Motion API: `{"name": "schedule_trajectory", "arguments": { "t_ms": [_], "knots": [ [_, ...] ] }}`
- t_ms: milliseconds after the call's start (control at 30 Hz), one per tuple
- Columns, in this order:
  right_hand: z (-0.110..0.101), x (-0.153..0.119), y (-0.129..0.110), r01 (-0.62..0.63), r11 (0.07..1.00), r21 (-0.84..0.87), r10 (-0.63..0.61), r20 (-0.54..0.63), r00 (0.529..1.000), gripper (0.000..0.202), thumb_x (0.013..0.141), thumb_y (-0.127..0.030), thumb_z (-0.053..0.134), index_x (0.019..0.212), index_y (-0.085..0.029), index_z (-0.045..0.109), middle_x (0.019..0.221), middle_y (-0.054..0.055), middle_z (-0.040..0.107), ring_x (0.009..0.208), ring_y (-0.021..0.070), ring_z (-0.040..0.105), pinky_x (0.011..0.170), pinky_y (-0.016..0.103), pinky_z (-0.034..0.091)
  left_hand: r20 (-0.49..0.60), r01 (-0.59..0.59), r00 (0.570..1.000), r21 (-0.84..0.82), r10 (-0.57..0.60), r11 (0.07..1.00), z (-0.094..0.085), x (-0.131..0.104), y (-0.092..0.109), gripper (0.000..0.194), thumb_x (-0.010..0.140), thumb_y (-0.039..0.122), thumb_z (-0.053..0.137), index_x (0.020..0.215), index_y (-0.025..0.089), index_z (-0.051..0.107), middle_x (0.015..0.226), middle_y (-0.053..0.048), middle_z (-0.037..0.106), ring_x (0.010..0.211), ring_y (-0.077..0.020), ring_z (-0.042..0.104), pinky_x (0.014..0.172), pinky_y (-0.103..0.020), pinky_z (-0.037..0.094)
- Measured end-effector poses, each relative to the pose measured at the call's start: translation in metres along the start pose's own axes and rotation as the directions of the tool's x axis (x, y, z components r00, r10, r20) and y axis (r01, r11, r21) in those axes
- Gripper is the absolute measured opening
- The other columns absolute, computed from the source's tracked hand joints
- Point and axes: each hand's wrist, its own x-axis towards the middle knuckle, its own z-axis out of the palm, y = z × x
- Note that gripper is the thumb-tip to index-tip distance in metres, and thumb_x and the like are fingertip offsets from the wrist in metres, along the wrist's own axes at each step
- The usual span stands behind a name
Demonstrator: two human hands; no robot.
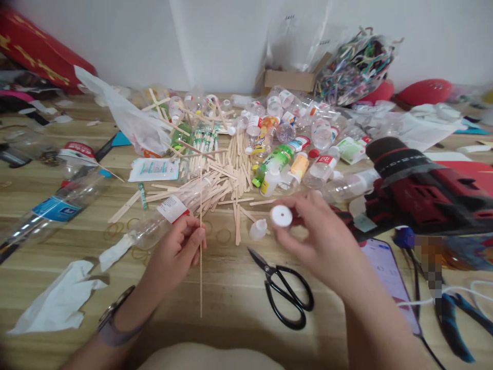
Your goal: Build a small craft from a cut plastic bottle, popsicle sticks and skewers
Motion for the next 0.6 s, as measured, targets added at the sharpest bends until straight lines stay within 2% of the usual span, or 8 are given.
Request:
{"name": "schedule_trajectory", "arguments": {
  "t_ms": [67,100,167,200,333,467,600],
  "knots": [
    [0.006,-0.022,-0.02,-0.023,0.982,0.188,0.002,0.111,0.994,0.022,0.084,-0.03,0.058,0.104,-0.024,0.065,0.099,0.008,0.064,0.085,0.0211,0.062,0.07,0.03,0.052,-0.03,-0.024,0.999,-0.101,0.021,0.995,-0.001,0.003,0.007,0.014,0.095,0.034,0.048,0.088,0.021,0.048,0.067,0.006,0.056,0.044,-0.0068,0.048,0.043,-0.019,0.037],
    [0.012,-0.031,-0.028,-0.075,0.963,0.26,0.018,0.212,0.977,0.022,0.085,-0.027,0.057,0.104,-0.024,0.065,0.1,0.007,0.063,0.079,0.0179,0.063,0.066,0.027,0.052,-0.052,-0.048,0.998,-0.142,0.041,0.989,-0.001,0.004,0.012,0.014,0.095,0.034,0.049,0.088,0.021,0.048,0.067,0.006,0.057,0.043,-0.0059,0.048,0.041,-0.018,0.036],
    [0.03,-0.047,-0.039,-0.186,0.927,0.325,0.06,0.361,0.931,0.024,0.084,-0.021,0.055,0.106,-0.022,0.066,0.098,0.006,0.063,0.071,0.0142,0.062,0.064,0.026,0.052,-0.101,-0.108,0.991,-0.209,0.088,0.972,-0.001,0.008,0.022,0.014,0.095,0.034,0.052,0.089,0.021,0.049,0.068,0.006,0.058,0.043,-0.0047,0.048,0.039,-0.016,0.034],
    [0.039,-0.053,-0.042,-0.227,0.914,0.336,0.082,0.395,0.915,0.026,0.084,-0.019,0.055,0.108,-0.021,0.066,0.098,0.006,0.063,0.068,0.013,0.061,0.065,0.026,0.052,-0.128,-0.14,0.985,-0.234,0.112,0.962,-0.001,0.009,0.026,0.015,0.095,0.034,0.053,0.089,0.021,0.049,0.068,0.006,0.058,0.042,-0.0042,0.048,0.038,-0.015,0.033],
    [0.059,-0.067,-0.045,-0.308,0.87,0.386,0.103,0.469,0.877,0.029,0.079,-0.011,0.058,0.106,-0.02,0.067,0.094,0.003,0.06,0.071,0.0121,0.06,0.068,0.026,0.05,-0.228,-0.242,0.957,-0.299,0.177,0.923,0.0,0.011,0.036,0.016,0.093,0.034,0.058,0.088,0.02,0.05,0.068,0.006,0.059,0.04,-0.0029,0.047,0.035,-0.013,0.032],
    [0.059,-0.07,-0.049,-0.362,0.828,0.429,0.079,0.55,0.831,0.024,0.078,-0.009,0.06,0.097,-0.021,0.068,0.09,0.001,0.06,0.075,0.0123,0.059,0.066,0.023,0.048,-0.271,-0.276,0.943,-0.314,0.193,0.909,0.004,0.011,0.033,0.016,0.093,0.034,0.058,0.089,0.021,0.051,0.068,0.007,0.06,0.041,-0.0031,0.049,0.035,-0.012,0.034],
    [0.057,-0.068,-0.054,-0.372,0.821,0.434,0.071,0.569,0.819,0.019,0.076,-0.008,0.06,0.09,-0.02,0.067,0.089,0.001,0.059,0.075,0.0117,0.058,0.066,0.023,0.046,-0.263,-0.243,0.952,-0.329,0.158,0.912,0.01,0.008,0.027,0.016,0.093,0.035,0.058,0.089,0.021,0.05,0.067,0.007,0.059,0.04,-0.0035,0.049,0.034,-0.011,0.034]
  ]
}}
